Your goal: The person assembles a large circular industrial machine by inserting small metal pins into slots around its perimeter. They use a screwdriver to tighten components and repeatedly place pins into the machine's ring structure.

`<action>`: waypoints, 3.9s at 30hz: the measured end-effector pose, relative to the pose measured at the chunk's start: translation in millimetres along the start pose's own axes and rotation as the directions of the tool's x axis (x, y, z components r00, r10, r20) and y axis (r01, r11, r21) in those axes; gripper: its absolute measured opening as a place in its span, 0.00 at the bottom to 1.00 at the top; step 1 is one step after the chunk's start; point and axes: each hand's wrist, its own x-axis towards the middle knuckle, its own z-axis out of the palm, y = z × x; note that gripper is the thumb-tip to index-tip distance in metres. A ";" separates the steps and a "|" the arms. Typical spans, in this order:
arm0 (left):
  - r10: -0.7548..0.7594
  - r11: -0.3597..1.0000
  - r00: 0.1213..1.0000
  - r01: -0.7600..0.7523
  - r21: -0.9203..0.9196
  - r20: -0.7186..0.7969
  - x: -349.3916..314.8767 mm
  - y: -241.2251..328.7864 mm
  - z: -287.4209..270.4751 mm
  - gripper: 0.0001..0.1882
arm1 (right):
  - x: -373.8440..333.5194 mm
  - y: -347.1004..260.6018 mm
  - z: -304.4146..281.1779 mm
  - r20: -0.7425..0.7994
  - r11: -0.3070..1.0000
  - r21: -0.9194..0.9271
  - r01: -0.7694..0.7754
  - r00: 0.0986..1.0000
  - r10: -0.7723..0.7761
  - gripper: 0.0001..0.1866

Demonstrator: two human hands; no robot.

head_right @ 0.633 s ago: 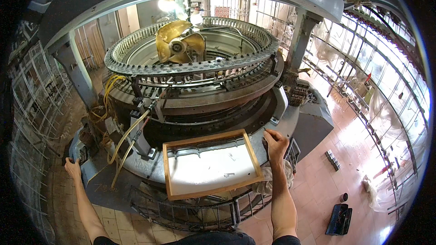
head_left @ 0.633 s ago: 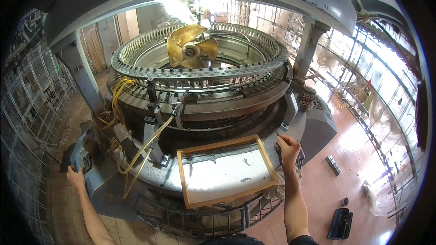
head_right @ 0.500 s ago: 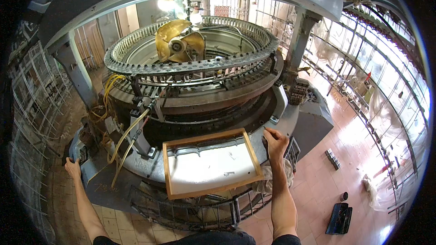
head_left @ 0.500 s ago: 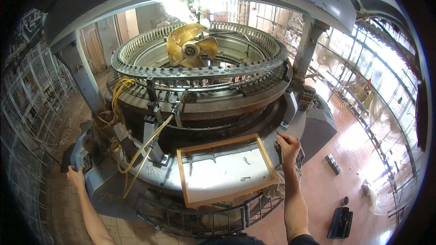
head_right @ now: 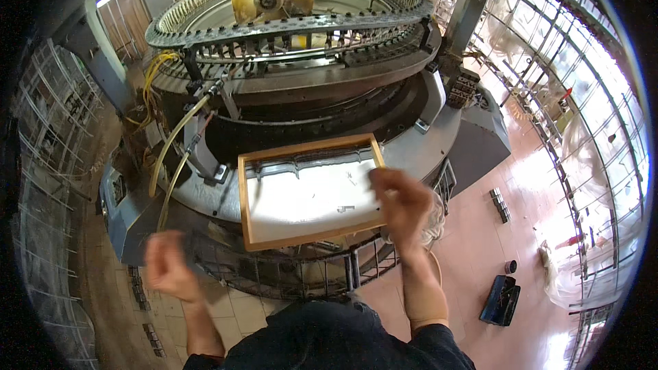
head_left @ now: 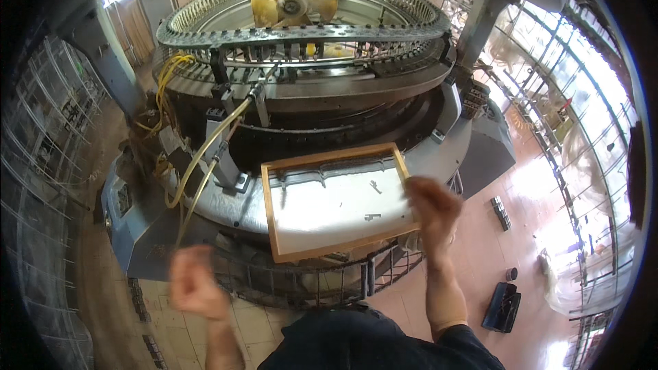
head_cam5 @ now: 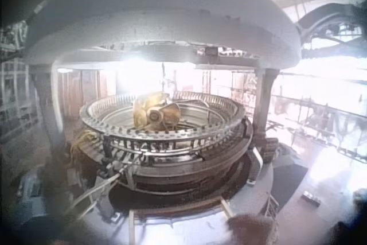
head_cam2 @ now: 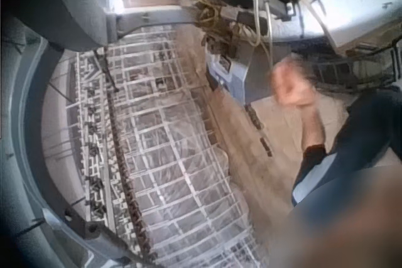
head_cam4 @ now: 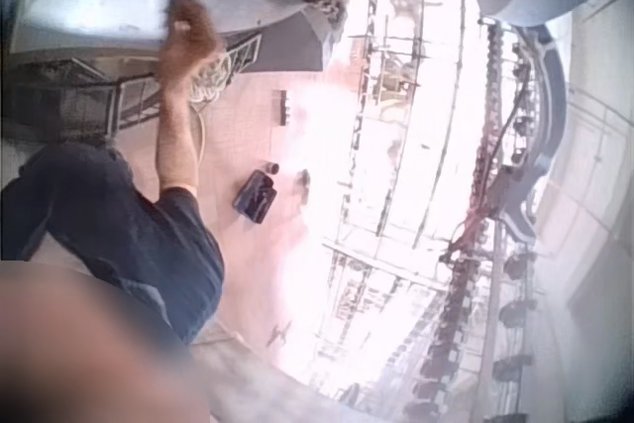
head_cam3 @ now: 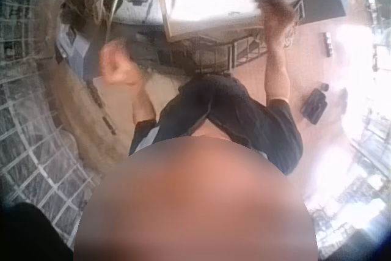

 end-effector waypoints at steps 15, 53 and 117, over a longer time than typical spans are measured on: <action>-0.567 0.548 0.566 0.801 -0.239 0.598 -34.9 4.7 113.6 0.10 | -46.1 -24.9 102.5 0.323 0.922 -0.117 0.370 0.892 -0.317 0.11; -0.503 0.692 0.527 0.720 -0.045 0.685 -0.4 -7.9 107.6 0.11 | 33.9 45.5 104.4 0.677 0.802 -0.407 0.438 0.734 -0.057 0.19; -0.504 0.551 0.419 0.829 -0.092 0.755 15.6 -24.5 157.3 0.14 | 77.4 32.4 90.7 0.479 0.981 -0.043 -0.190 0.857 0.187 0.11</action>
